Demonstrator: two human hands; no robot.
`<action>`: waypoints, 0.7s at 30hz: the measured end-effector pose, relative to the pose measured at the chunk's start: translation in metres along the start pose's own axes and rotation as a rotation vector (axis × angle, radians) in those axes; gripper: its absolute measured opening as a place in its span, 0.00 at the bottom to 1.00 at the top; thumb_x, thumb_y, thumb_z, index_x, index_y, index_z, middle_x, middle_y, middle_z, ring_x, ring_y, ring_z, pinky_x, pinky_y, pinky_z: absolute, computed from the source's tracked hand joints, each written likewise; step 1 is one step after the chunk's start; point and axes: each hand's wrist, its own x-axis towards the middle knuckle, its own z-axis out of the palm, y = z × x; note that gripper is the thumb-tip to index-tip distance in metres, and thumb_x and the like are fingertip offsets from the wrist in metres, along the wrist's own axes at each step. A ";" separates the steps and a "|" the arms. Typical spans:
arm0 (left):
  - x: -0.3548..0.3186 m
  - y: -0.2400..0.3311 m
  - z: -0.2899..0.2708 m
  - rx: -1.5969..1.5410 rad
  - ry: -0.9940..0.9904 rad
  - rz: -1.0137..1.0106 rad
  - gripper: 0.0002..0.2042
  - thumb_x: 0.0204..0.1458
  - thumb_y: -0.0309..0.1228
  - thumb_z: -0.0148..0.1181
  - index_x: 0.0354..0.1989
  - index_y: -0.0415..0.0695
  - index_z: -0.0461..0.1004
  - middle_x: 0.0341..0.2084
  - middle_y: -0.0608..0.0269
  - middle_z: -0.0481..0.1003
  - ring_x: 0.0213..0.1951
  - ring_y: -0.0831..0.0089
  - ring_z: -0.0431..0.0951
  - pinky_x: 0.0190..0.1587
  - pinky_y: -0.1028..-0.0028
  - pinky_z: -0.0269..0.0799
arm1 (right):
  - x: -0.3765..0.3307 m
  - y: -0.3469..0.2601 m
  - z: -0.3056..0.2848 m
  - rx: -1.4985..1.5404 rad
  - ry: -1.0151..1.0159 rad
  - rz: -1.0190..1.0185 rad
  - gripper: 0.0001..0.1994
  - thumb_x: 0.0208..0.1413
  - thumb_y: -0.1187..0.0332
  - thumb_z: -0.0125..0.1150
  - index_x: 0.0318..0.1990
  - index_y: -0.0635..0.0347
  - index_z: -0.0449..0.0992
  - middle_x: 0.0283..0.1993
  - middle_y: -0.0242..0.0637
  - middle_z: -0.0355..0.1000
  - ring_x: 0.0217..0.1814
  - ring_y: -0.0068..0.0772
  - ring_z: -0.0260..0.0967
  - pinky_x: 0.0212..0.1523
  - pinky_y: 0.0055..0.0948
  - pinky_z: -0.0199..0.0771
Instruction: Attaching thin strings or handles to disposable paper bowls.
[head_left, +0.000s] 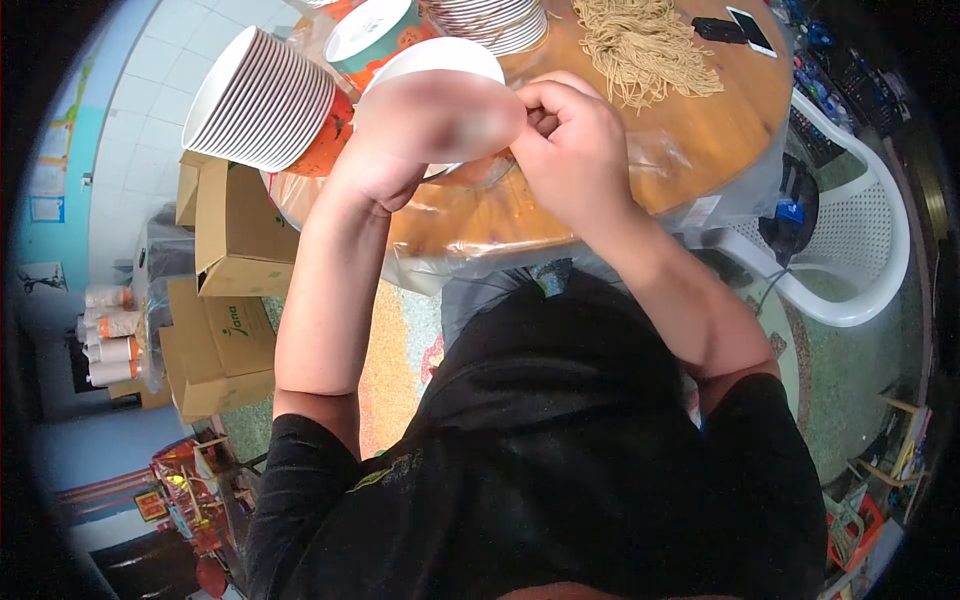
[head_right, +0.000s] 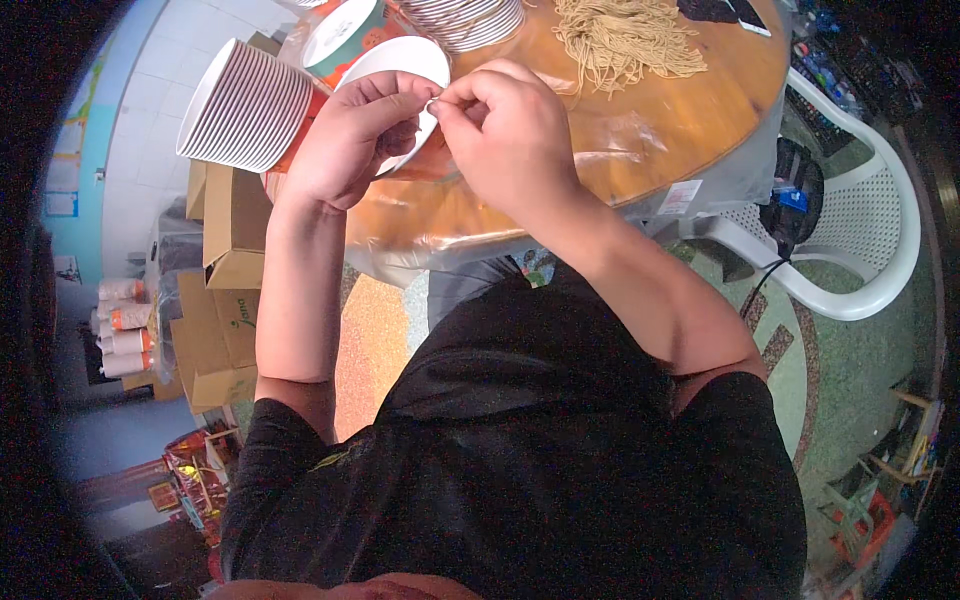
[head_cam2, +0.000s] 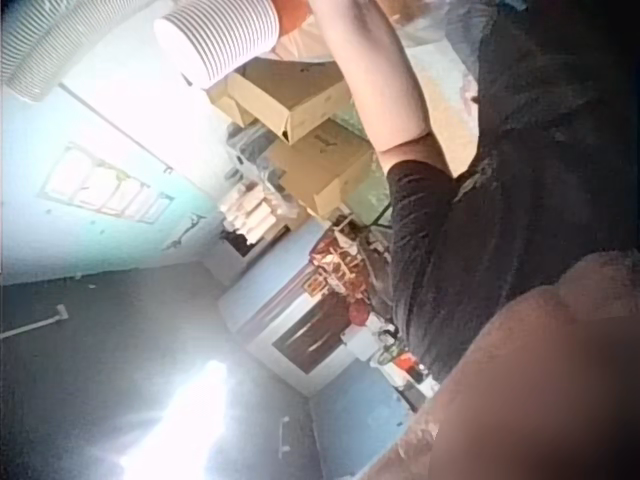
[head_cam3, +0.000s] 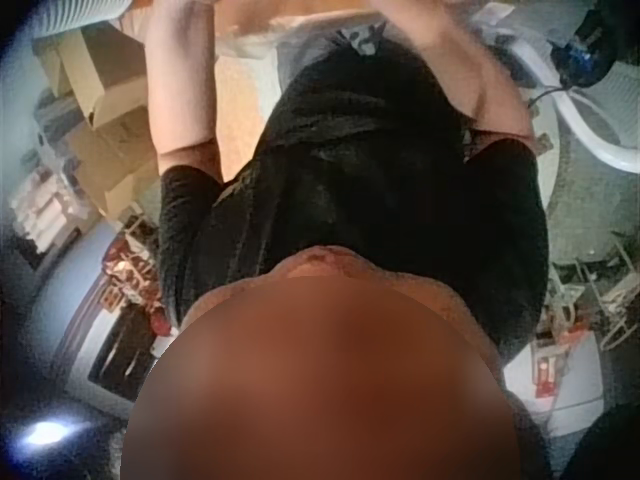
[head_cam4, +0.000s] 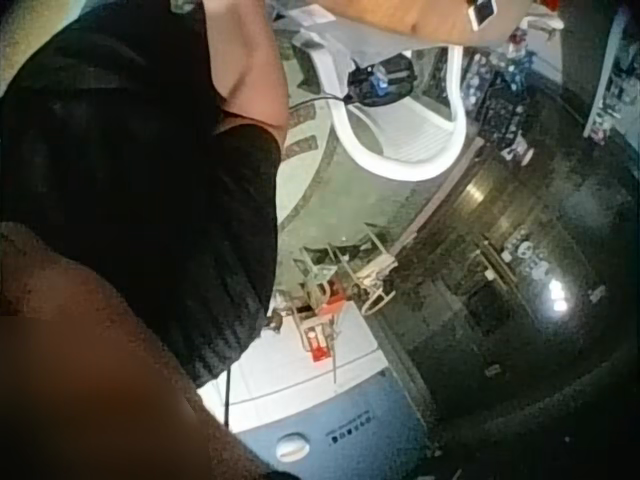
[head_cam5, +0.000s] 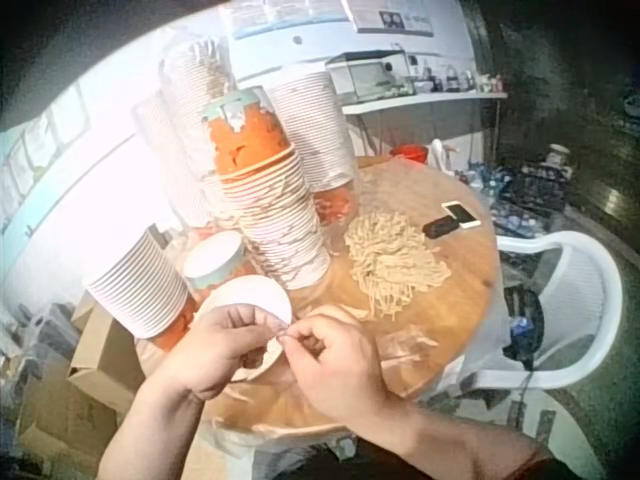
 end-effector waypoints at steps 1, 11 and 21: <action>0.000 0.000 -0.002 -0.019 0.001 0.005 0.09 0.70 0.29 0.64 0.51 0.38 0.83 0.30 0.74 0.78 0.29 0.87 0.70 0.33 0.81 0.65 | 0.000 0.001 0.001 0.051 -0.016 0.064 0.06 0.59 0.71 0.77 0.38 0.64 0.85 0.37 0.41 0.79 0.34 0.37 0.79 0.37 0.37 0.80; 0.001 -0.010 0.016 0.768 0.355 0.314 0.16 0.69 0.27 0.67 0.61 0.35 0.75 0.25 0.76 0.67 0.28 0.85 0.66 0.31 0.76 0.64 | -0.014 0.006 -0.021 0.179 -0.301 0.151 0.05 0.67 0.74 0.65 0.39 0.65 0.76 0.39 0.40 0.74 0.41 0.37 0.74 0.44 0.36 0.75; 0.002 -0.011 0.020 0.814 0.340 0.315 0.15 0.68 0.29 0.67 0.58 0.35 0.75 0.24 0.61 0.74 0.26 0.72 0.76 0.30 0.66 0.74 | -0.007 0.005 -0.018 0.471 -0.298 0.015 0.04 0.71 0.74 0.65 0.42 0.66 0.79 0.47 0.38 0.82 0.38 0.23 0.76 0.41 0.27 0.79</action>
